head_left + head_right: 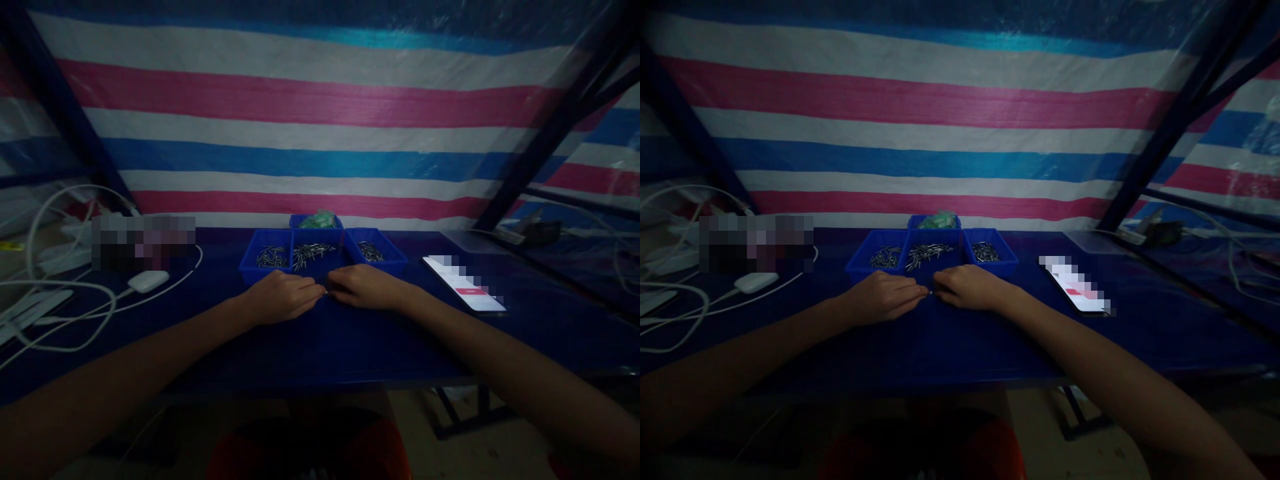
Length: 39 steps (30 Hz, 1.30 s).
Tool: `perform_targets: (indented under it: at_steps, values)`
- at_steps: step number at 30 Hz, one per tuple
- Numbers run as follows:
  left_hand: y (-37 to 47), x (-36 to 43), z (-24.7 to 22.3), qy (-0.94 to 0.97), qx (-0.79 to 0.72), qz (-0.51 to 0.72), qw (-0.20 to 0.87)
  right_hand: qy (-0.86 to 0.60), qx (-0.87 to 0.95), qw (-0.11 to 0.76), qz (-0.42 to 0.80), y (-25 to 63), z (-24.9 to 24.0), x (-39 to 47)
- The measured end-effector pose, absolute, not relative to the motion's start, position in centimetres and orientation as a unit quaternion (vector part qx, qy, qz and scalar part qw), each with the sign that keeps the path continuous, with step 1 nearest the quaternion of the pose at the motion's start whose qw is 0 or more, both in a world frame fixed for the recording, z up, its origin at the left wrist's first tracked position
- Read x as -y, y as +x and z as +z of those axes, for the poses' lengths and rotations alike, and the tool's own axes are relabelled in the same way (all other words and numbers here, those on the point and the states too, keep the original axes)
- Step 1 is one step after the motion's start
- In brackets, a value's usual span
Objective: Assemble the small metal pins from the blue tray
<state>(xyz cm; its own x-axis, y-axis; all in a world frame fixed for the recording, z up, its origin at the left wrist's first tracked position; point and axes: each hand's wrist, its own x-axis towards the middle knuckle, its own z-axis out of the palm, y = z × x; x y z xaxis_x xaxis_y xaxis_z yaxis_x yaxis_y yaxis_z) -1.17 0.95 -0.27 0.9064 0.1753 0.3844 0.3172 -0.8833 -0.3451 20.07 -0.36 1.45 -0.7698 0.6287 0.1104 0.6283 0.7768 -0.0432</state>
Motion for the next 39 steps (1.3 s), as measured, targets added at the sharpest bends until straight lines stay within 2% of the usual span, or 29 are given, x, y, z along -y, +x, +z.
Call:
perform_targets:
  at_steps: [12, 18, 23, 28, 35, 39]
  values:
    - [-0.9, -1.5, -0.7, -0.939, 0.243, -0.176, 0.170, -0.352, 0.932, 0.081, -0.016, 20.5, 1.5, 0.2]
    - [-0.8, -1.5, -0.7, -0.930, 0.293, -0.133, 0.175, -0.351, 0.928, 0.116, -0.047, 20.6, 1.9, 0.2]
    - [-0.6, -1.3, -0.9, -0.934, 0.294, -0.128, 0.159, -0.314, 0.934, 0.164, -0.046, 20.3, 2.0, 0.6]
    - [-0.6, -1.3, -0.8, -0.937, 0.287, -0.130, 0.152, -0.298, 0.938, 0.174, -0.034, 20.3, 2.0, 0.7]
    - [-0.7, -1.4, -0.9, -0.934, 0.297, -0.128, 0.155, -0.343, 0.926, 0.133, -0.088, 21.3, 2.7, 0.1]
    - [-0.7, -1.3, -0.8, -0.937, 0.289, -0.115, 0.160, -0.440, 0.870, 0.168, -0.147, 22.8, 3.7, -0.7]
